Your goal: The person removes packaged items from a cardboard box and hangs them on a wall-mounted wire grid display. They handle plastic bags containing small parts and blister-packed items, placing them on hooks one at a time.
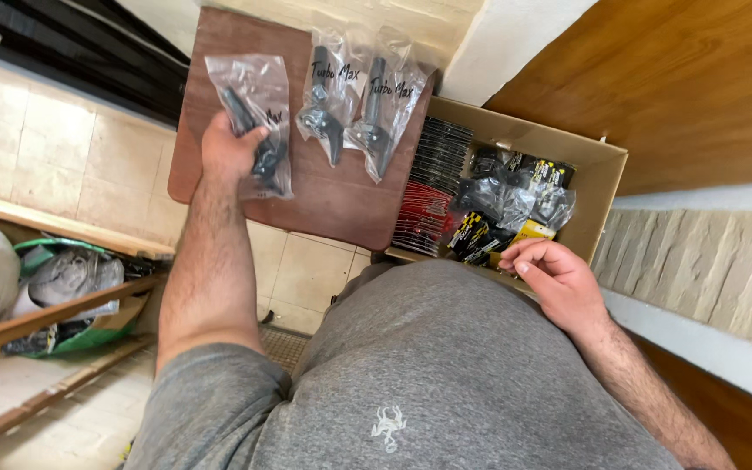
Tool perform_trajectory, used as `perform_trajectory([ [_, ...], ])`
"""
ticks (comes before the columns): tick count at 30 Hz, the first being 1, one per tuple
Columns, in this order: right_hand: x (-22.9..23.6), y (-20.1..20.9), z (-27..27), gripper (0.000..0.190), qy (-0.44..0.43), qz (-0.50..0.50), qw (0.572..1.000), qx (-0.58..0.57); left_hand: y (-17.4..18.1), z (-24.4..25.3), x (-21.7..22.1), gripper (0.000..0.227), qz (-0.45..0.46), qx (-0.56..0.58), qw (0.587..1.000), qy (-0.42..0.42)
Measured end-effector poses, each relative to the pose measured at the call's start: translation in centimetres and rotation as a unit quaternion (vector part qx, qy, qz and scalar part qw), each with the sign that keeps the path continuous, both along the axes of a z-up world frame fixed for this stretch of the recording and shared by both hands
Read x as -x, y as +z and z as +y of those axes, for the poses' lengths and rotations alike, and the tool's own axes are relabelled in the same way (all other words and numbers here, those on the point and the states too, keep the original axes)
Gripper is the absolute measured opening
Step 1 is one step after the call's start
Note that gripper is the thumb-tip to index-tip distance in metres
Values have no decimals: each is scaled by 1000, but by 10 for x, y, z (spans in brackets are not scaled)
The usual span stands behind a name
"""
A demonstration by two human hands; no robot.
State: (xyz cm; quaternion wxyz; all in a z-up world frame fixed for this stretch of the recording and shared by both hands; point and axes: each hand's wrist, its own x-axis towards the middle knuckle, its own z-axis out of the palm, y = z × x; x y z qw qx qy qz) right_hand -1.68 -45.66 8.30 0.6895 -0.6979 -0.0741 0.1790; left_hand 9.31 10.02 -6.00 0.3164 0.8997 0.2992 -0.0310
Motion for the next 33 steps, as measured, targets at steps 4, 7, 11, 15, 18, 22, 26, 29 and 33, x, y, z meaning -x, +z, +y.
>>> perform_trajectory([
  [4, 10, 20, 18, 11, -33, 20, 987, 153, 50, -19, -53, 32, 36, 91, 995, 11],
  [7, 17, 20, 21, 11, -50, 33, 986, 153, 27, -19, -76, 24, 18, 128, 992, 14],
  [11, 20, 15, 20, 9, -70, 54, 988, 123, -8, -12, -87, 22, 13, 152, 988, 20],
  [15, 17, 17, 0, 8, -6, -11, 963, 269, -71, 24, -90, 46, -110, -64, 986, -110],
  [18, 18, -3, -35, 11, -7, 2, 939, 344, -44, 12, -71, 61, -171, -109, 970, -132],
  [22, 11, -21, -65, 13, -110, 220, 902, 355, 68, -71, -11, 45, -388, -116, 883, -237],
  [26, -2, -67, -90, 18, -176, 313, 896, 260, 82, -169, 47, 29, -379, 14, 888, -260],
  [29, -8, -152, -121, 38, -210, 277, 929, 126, 54, -215, 84, 23, -291, 126, 908, -275],
  [33, -33, -235, -127, 61, -231, 324, 911, 105, 54, -258, 119, 16, -153, 236, 932, -227],
])
